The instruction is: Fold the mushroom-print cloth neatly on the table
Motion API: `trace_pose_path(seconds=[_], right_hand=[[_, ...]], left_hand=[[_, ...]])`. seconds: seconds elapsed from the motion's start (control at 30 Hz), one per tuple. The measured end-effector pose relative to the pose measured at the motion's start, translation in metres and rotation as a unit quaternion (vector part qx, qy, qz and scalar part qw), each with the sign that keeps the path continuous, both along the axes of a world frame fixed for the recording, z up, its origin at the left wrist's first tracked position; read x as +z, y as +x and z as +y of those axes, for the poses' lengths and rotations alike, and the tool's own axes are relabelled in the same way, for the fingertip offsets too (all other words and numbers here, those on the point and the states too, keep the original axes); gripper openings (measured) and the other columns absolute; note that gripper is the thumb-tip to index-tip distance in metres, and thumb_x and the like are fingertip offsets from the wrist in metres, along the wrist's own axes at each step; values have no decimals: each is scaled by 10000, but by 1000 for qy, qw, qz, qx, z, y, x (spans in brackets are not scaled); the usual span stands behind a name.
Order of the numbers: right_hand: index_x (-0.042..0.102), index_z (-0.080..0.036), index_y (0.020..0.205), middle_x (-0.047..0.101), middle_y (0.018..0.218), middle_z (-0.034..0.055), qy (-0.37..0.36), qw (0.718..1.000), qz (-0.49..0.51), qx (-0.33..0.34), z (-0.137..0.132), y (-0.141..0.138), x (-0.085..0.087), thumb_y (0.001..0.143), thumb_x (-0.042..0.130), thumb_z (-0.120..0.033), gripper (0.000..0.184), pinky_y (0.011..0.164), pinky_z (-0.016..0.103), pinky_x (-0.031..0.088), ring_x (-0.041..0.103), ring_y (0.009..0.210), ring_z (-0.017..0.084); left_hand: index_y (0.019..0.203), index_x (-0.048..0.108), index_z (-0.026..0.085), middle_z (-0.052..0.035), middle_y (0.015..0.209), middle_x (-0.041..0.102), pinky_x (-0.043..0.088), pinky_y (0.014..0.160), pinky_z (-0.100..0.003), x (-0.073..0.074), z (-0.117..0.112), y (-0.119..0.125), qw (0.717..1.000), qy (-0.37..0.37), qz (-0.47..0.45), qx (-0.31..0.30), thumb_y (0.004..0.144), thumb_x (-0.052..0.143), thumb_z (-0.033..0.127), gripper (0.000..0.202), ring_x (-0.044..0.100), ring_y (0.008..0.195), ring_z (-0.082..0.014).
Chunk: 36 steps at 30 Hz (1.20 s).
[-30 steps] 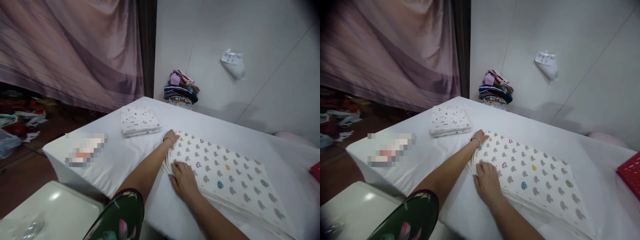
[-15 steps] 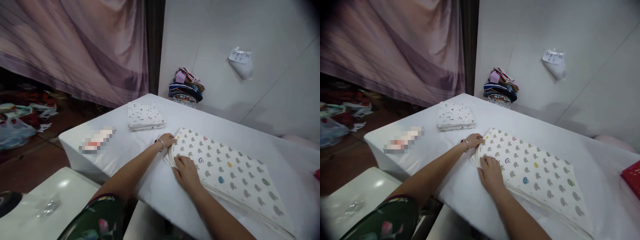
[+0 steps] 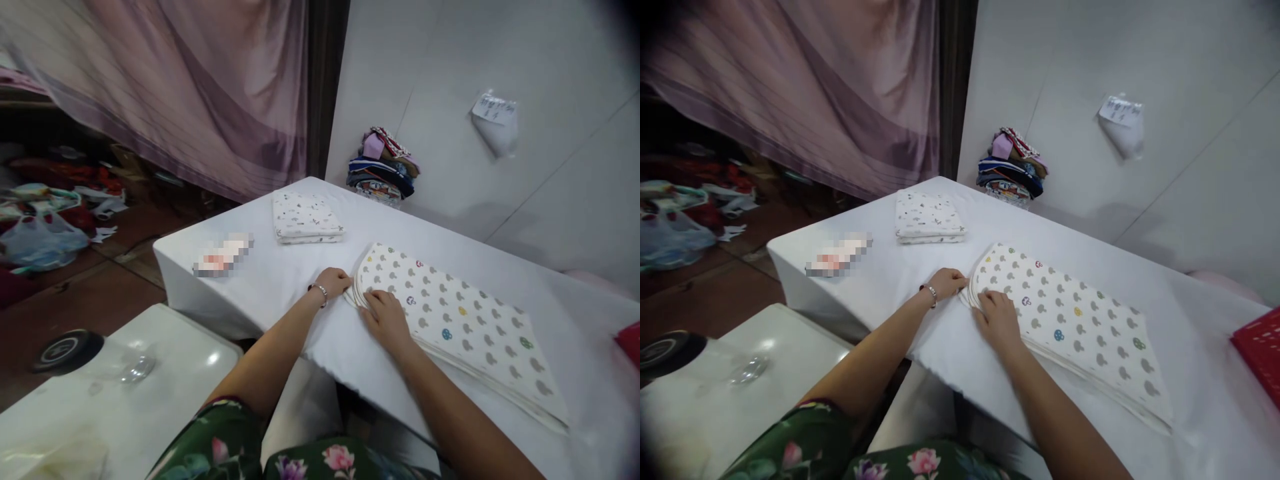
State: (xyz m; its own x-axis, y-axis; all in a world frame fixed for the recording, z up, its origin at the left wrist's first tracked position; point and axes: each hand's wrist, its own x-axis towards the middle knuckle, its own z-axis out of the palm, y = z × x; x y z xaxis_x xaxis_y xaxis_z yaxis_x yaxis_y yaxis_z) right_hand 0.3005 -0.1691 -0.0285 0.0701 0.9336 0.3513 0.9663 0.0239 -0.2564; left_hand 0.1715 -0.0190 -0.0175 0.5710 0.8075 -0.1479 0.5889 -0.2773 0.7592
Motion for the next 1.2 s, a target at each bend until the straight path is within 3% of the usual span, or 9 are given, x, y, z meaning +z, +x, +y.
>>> trace_pose_path(seconds=[0.17, 0.33, 0.5, 0.63, 0.8, 0.93, 1.07, 1.2], right_hand=[[651, -203, 1000, 582, 975, 77, -1, 997, 63, -52, 11, -3, 7, 876, 462, -364, 277, 859, 336, 382, 509, 924, 204], [635, -193, 971, 571, 926, 74, -64, 995, -19, -80, 21, -18, 15, 853, 511, -385, 257, 805, 298, 359, 500, 907, 207], [605, -193, 950, 565, 929, 70, -79, 991, -60, -89, 24, -23, 14, 860, 502, -392, 242, 740, 280, 340, 491, 891, 202], [604, -205, 854, 569, 879, 43, -81, 992, -13, -95, 25, -16, 11, 896, 429, -317, 212, 696, 257, 329, 500, 869, 172], [604, -203, 823, 569, 808, 18, -38, 991, 69, -106, 26, -7, 5, 889, 402, -287, 228, 676, 248, 345, 518, 780, 146], [612, -207, 818, 581, 799, 16, -20, 990, 96, -104, 27, -5, 2, 875, 409, -298, 230, 657, 257, 356, 531, 762, 153], [625, -207, 848, 586, 796, 18, 4, 986, 130, -103, 26, -4, 2, 873, 402, -316, 250, 657, 263, 372, 539, 754, 157], [613, -200, 884, 585, 816, 22, 21, 986, 133, -94, 22, -7, 2, 893, 388, -331, 260, 684, 265, 382, 541, 774, 155]], left_hand=[[775, 706, 196, -38, 802, 703, 437, 698, -248, 2, -5, -3, 994, 85, 54, -33, 778, 525, 356, 242, 619, 793, -170], [786, 704, 220, -19, 848, 709, 448, 685, -228, 5, -6, -7, 993, 83, 55, -63, 757, 543, 363, 218, 627, 803, -159], [864, 684, 244, 14, 878, 704, 456, 665, -199, 5, -5, -9, 991, 77, 77, -84, 708, 569, 341, 216, 629, 806, -138], [865, 662, 231, -17, 925, 690, 463, 723, -249, 7, -10, -6, 988, 92, 101, -72, 691, 555, 293, 213, 618, 870, -179], [944, 619, 196, -95, 1045, 641, 456, 790, -334, 6, -22, 3, 980, 150, 132, -26, 778, 468, 424, 320, 601, 952, -242], [970, 597, 174, -128, 1073, 616, 445, 784, -351, 3, -29, 8, 971, 188, 142, -40, 814, 426, 392, 318, 600, 961, -263], [943, 576, 185, -110, 1008, 636, 432, 768, -333, 4, -28, 8, 976, 176, 122, -33, 794, 468, 341, 242, 598, 953, -252], [923, 545, 193, -83, 916, 661, 425, 710, -302, 5, -23, 8, 990, 115, 84, 1, 762, 517, 319, 206, 609, 875, -229]])
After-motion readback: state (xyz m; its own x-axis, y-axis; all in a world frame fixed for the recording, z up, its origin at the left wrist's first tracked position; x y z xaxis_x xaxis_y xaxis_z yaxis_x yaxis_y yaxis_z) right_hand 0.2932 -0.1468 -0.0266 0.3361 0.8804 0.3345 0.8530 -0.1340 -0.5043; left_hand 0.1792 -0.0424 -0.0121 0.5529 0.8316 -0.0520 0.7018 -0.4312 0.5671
